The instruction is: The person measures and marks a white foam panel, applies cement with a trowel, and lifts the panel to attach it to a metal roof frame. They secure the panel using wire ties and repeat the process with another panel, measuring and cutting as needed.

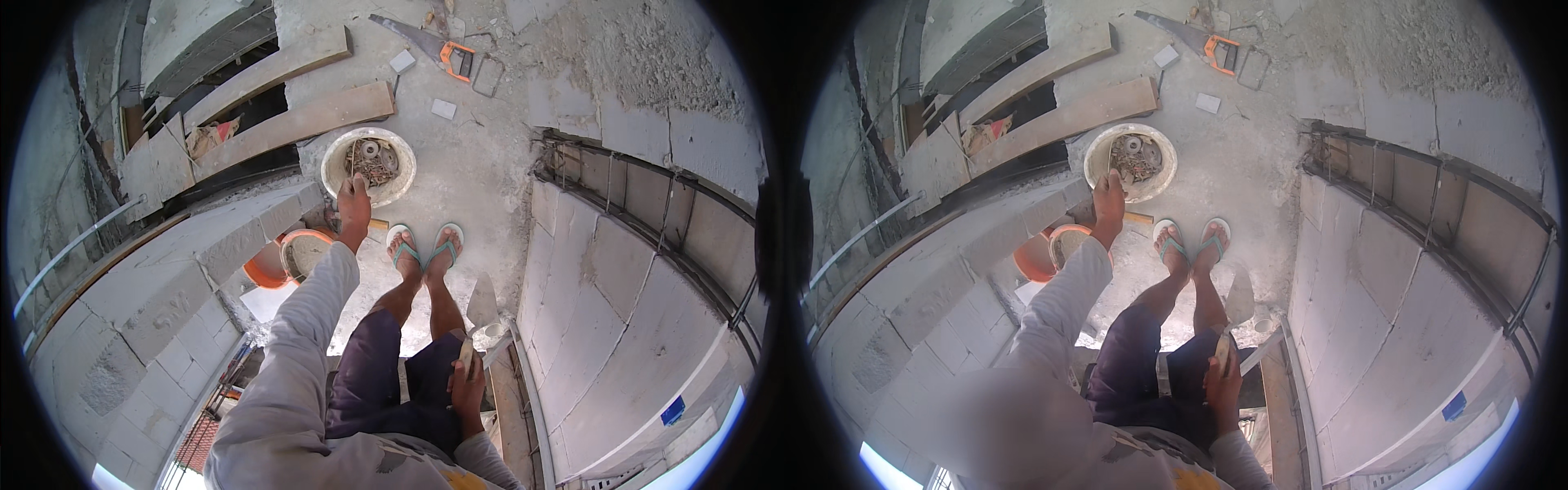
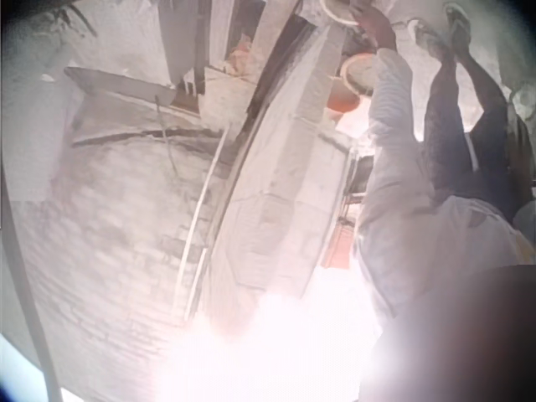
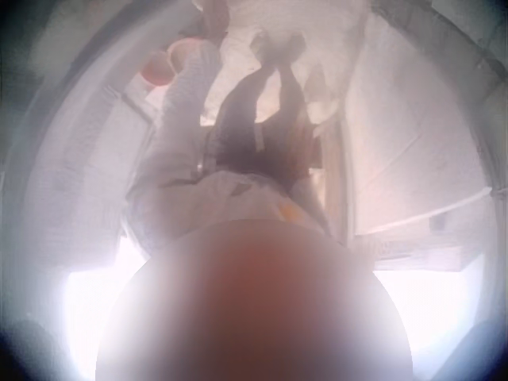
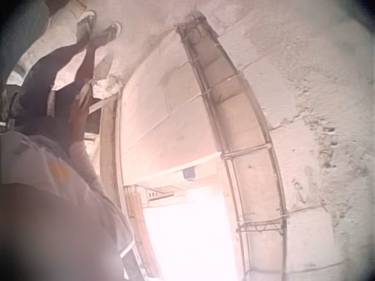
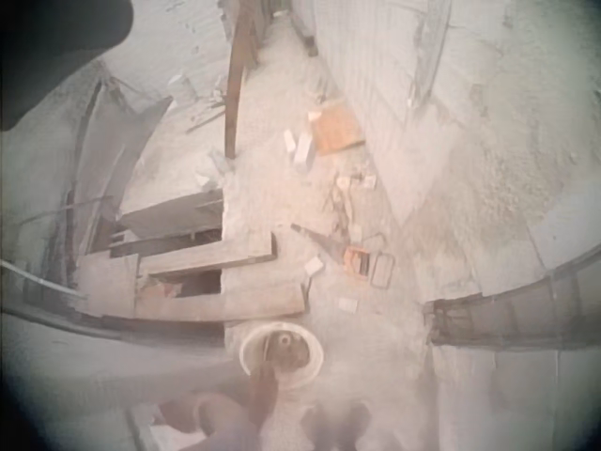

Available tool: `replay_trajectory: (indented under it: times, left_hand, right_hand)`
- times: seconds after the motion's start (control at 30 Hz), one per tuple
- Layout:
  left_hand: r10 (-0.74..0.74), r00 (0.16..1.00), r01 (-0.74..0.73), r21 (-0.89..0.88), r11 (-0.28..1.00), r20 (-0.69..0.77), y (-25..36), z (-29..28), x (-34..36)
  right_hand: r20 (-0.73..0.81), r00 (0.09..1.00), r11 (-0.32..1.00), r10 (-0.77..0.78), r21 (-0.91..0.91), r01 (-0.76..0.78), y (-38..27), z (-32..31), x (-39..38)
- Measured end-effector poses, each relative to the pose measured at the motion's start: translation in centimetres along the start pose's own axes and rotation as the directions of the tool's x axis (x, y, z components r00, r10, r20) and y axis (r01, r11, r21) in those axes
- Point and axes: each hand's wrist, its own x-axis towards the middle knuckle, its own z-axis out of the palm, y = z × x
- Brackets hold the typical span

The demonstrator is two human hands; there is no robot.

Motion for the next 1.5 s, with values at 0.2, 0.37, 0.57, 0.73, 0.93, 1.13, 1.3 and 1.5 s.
replay_trajectory:
  times: [0.2, 0.37, 0.57, 0.73, 0.93, 1.13, 1.3, 1.5]
  left_hand:
    - [0.095, 0.978, -0.102, 0.03, 0.994, 0.185, 2.9, -5.3, -6.5]
    - [0.118, 0.985, -0.117, -0.015, 0.993, 0.124, 4.7, -11.9, -15.2]
    - [-0.062, 0.997, 0.06, 0.04, 0.997, 0.046, 1.6, -21.2, -24.5]
    - [-0.19, 0.978, 0.199, 0.113, 0.973, -0.088, -4.7, -29.4, -29.6]
    - [-0.25, 0.952, 0.306, 0.484, 0.82, -0.179, -18.8, -40.8, -27.8]
    - [-0.367, 0.929, 0.303, 0.672, 0.676, -0.049, -31.1, -48.2, -24.1]
    - [-0.241, 0.951, 0.301, 0.75, 0.589, -0.193, -36.8, -51.0, -21.6]
    - [-0.194, 0.941, 0.338, 0.823, 0.457, -0.278, -35.4, -51.9, -18.8]
  right_hand:
    - [0.071, 0.997, 0.999, -0.008, -0.044, 0.012, 1.2, 0.1, -1.3]
    - [0.094, 0.994, 0.985, -0.055, -0.156, 0.07, -0.7, 0.0, -2.0]
    - [0.147, 0.986, 0.97, -0.073, -0.221, 0.105, -2.0, -1.4, -1.2]
    - [0.184, 0.981, 0.923, -0.066, -0.363, 0.131, -2.8, -2.1, -1.3]
    - [0.162, 0.986, 0.904, -0.028, -0.417, 0.094, -1.5, -1.3, -0.7]
    - [0.166, 0.986, 0.816, -0.027, -0.567, 0.117, 0.4, 0.7, 0.1]
    - [0.194, 0.98, 0.73, 0.04, -0.676, 0.104, 1.2, 2.0, 1.2]
    - [0.153, 0.987, 0.728, 0.051, -0.682, 0.068, 2.6, 1.9, 2.3]
